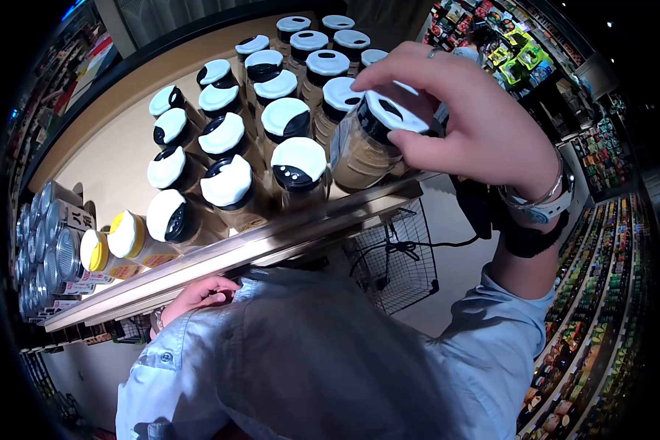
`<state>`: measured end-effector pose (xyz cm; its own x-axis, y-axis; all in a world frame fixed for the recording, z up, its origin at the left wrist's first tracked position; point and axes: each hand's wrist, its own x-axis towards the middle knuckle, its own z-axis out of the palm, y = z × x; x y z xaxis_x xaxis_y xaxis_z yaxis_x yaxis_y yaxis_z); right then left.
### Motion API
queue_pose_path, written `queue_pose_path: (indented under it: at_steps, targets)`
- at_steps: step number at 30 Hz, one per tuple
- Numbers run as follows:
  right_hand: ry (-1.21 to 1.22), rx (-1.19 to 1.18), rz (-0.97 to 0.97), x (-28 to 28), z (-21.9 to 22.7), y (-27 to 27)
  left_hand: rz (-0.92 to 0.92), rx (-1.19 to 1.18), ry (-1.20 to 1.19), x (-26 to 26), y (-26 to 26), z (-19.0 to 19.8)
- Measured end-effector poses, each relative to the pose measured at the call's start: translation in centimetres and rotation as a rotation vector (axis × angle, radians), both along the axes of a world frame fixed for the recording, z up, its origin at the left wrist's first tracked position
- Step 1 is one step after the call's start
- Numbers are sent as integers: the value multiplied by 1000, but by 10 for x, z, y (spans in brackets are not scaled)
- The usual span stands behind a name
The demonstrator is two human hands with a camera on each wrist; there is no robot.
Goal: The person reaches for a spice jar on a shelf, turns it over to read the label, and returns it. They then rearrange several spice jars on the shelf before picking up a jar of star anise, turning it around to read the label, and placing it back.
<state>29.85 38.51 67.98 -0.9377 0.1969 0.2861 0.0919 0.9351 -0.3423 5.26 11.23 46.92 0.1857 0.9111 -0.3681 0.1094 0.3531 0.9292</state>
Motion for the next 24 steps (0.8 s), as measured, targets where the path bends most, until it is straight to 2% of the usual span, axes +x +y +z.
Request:
queue_pose_path:
  at_steps: [1, 2, 7, 9, 12, 15, 18, 19, 21, 24]
  targets:
    - [-50, 96, 82, 2, 3, 2, -1, 1, -2, 0, 1, 0]
    - [-90, 39, 92, 3, 4, 2, -16, 14, -9, 0, 1, 0]
    - [-145, -20, 81, 1, 1, -6, -24, 80, -50, -4, -1, -6]
    - [-152, -58, 39, -1, 1, -8, -65, 52, -145, -6, -1, -7]
    - [-131, 23, 85, -1, 1, -6, -70, 20, -207, -7, -1, -7]
    - [-197, -1, -19, -1, 3, -14, -78, -50, -211, -7, 1, 6]
    - [-113, -114, -85, 1, -4, -22, -113, 6, -147, -10, 0, 7]
    - [-76, 45, -7, 2, -4, -22, -124, 6, -142, -10, 1, 6]
    - [26, 94, 22, 3, -12, -26, -150, 15, -45, -11, 2, 3]
    - [39, 35, 11, 7, -14, -31, -147, -21, -92, -9, 3, 7]
